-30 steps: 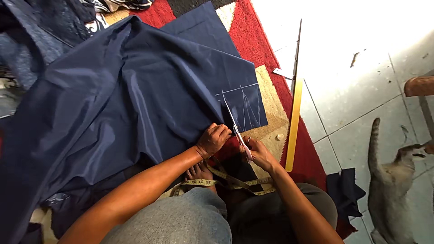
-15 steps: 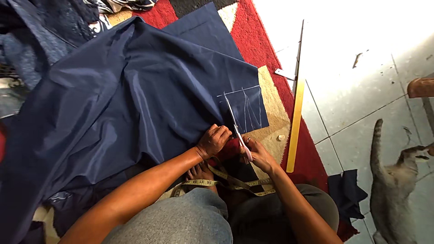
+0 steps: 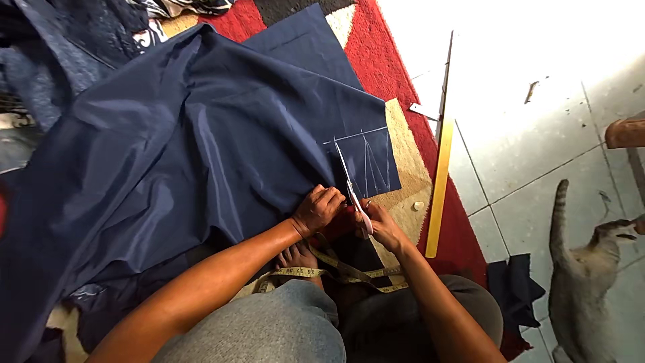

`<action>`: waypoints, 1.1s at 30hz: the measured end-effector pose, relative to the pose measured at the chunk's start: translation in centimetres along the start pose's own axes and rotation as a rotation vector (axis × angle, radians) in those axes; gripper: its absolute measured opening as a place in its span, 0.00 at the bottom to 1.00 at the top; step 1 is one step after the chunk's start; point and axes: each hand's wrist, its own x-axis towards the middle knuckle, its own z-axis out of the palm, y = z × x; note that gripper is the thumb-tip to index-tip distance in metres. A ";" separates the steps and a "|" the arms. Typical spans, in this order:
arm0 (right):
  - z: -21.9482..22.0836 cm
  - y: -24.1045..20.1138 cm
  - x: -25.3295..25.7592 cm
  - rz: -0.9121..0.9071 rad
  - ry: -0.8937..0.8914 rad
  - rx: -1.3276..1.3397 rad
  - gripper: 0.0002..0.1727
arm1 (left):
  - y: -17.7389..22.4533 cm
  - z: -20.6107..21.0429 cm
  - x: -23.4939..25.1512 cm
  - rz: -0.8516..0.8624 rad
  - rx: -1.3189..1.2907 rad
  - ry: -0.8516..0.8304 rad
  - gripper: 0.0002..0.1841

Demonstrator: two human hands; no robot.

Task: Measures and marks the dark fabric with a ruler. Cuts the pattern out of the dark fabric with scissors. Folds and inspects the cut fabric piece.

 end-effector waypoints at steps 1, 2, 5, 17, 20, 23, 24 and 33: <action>0.0 0.0 0.0 -0.005 0.016 0.001 0.26 | 0.0 0.0 0.0 0.001 -0.005 -0.003 0.13; 0.0 0.0 0.0 -0.004 0.029 -0.003 0.26 | 0.0 0.0 -0.1 0.001 -0.008 -0.005 0.13; -0.1 -0.1 0.0 -0.006 0.040 -0.026 0.25 | -0.1 0.1 -0.1 0.002 -0.011 -0.005 0.12; 0.1 -0.1 1.2 -0.023 0.055 -0.024 0.24 | 0.0 0.1 -0.1 -0.021 0.002 0.007 0.12; 0.1 0.0 1.2 -0.017 0.061 -0.018 0.25 | 0.0 0.1 -0.1 -0.017 0.000 0.014 0.12; -0.1 -0.4 1.2 -0.010 0.055 -0.010 0.25 | 0.0 0.2 -0.2 -0.016 0.004 0.017 0.12; -0.1 -0.6 1.1 -0.010 0.052 -0.004 0.24 | 0.0 0.2 -0.2 -0.022 0.006 0.013 0.12; 0.2 0.1 1.1 -0.063 0.044 0.017 0.24 | 0.0 0.0 -0.3 -0.073 -0.012 0.004 0.14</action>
